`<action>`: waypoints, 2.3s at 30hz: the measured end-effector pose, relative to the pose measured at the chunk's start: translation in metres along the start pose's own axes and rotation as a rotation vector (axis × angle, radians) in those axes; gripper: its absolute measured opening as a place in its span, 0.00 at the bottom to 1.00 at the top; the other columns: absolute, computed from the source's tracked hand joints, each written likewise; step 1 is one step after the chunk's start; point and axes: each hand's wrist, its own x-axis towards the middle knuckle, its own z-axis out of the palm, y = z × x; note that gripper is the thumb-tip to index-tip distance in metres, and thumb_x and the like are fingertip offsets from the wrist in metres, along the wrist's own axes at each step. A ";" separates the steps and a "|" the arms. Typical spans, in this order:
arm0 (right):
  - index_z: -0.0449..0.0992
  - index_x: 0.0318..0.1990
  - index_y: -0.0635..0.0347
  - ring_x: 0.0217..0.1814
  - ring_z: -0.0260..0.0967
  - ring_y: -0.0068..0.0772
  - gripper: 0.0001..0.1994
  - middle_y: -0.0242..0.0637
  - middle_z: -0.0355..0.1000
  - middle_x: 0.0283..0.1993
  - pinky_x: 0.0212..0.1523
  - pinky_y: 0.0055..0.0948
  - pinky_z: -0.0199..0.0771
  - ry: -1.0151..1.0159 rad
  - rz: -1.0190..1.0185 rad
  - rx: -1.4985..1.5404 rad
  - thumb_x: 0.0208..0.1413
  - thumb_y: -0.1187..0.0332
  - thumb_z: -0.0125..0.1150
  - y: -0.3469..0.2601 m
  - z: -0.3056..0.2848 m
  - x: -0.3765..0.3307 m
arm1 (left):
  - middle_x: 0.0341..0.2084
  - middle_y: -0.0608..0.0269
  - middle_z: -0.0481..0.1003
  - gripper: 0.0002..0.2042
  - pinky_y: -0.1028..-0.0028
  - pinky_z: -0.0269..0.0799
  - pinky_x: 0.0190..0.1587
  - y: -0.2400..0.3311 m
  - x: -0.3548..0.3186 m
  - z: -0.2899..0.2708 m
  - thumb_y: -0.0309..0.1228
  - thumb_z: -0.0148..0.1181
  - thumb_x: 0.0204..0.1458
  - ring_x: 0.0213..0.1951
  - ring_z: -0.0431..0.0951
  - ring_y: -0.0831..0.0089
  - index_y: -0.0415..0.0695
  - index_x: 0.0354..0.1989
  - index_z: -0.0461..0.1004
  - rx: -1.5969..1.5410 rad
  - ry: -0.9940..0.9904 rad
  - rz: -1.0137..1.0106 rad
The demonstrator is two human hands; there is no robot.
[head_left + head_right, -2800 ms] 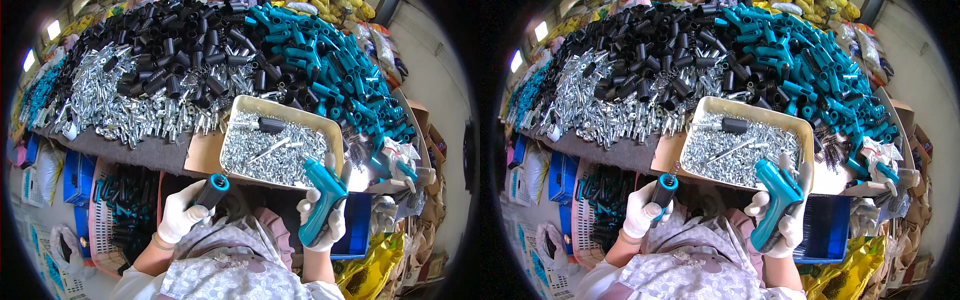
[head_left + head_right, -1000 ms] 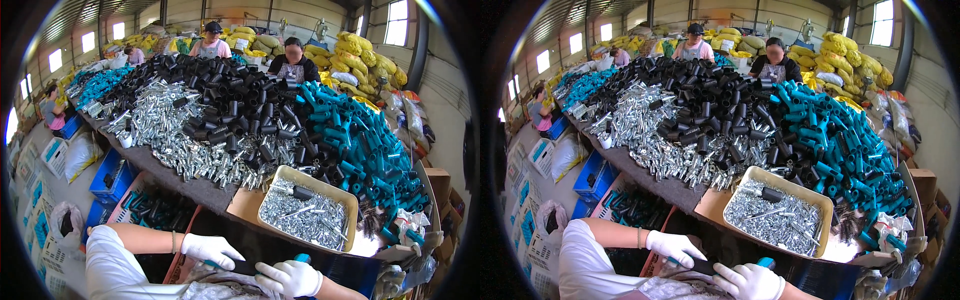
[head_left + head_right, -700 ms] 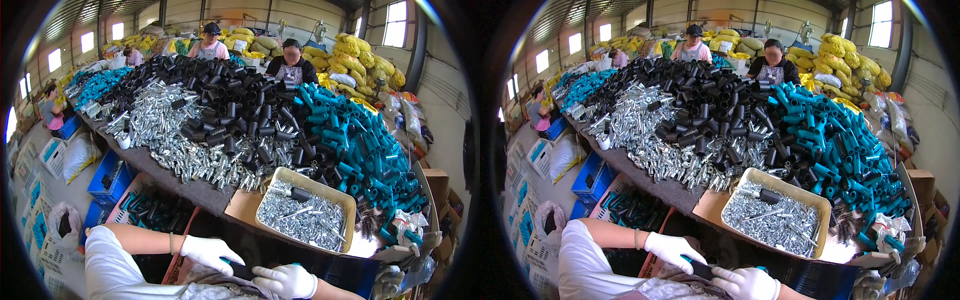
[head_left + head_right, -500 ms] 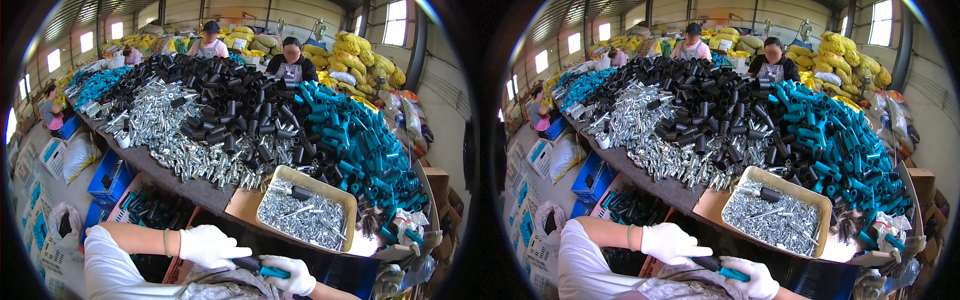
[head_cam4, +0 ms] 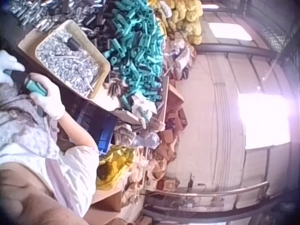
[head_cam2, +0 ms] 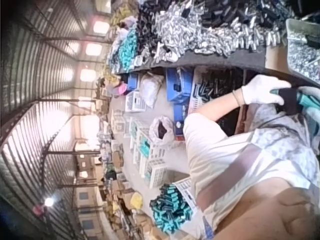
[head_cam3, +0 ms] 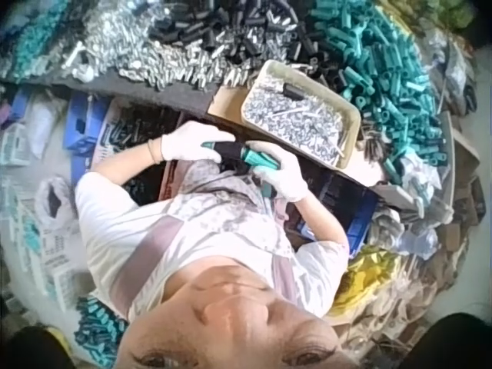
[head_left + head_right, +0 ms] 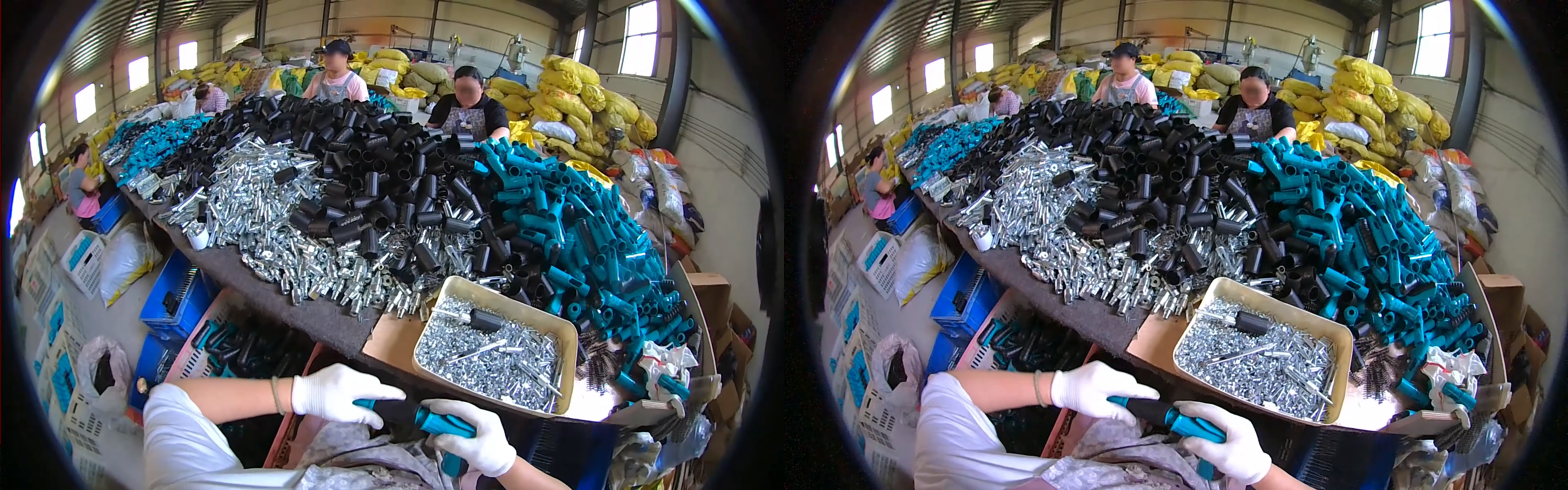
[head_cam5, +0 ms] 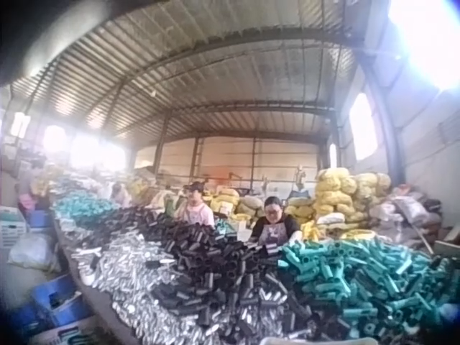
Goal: Assembling the internal mechanisms and handles for hand-held sprayers at a factory workbench.
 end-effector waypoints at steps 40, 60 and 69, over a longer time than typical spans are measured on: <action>0.73 0.55 0.60 0.29 0.72 0.45 0.26 0.40 0.71 0.30 0.30 0.39 0.71 0.185 -0.688 -0.968 0.45 0.68 0.68 0.082 0.083 0.061 | 0.18 0.77 0.60 0.09 0.74 0.62 0.27 -0.045 -0.027 0.066 0.35 0.60 0.60 0.19 0.61 0.81 0.53 0.29 0.66 -1.669 1.419 -0.677; 0.65 0.60 0.59 0.25 0.71 0.25 0.32 0.37 0.73 0.39 0.21 0.23 0.71 -0.514 0.299 0.729 0.62 0.40 0.52 0.093 0.083 0.054 | 0.15 0.54 0.70 0.14 0.70 0.66 0.16 0.006 0.013 -0.011 0.17 0.59 0.35 0.13 0.70 0.67 0.30 0.35 0.72 -1.518 0.404 -0.082; 0.77 0.50 0.66 0.44 0.71 0.23 0.17 0.34 0.76 0.44 0.49 0.29 0.73 -0.419 -0.026 0.190 0.66 0.60 0.55 0.056 0.068 0.031 | 0.16 0.81 0.50 0.04 0.78 0.50 0.21 -0.022 -0.006 -0.012 0.30 0.48 0.64 0.15 0.51 0.86 0.48 0.38 0.69 -1.752 1.125 0.021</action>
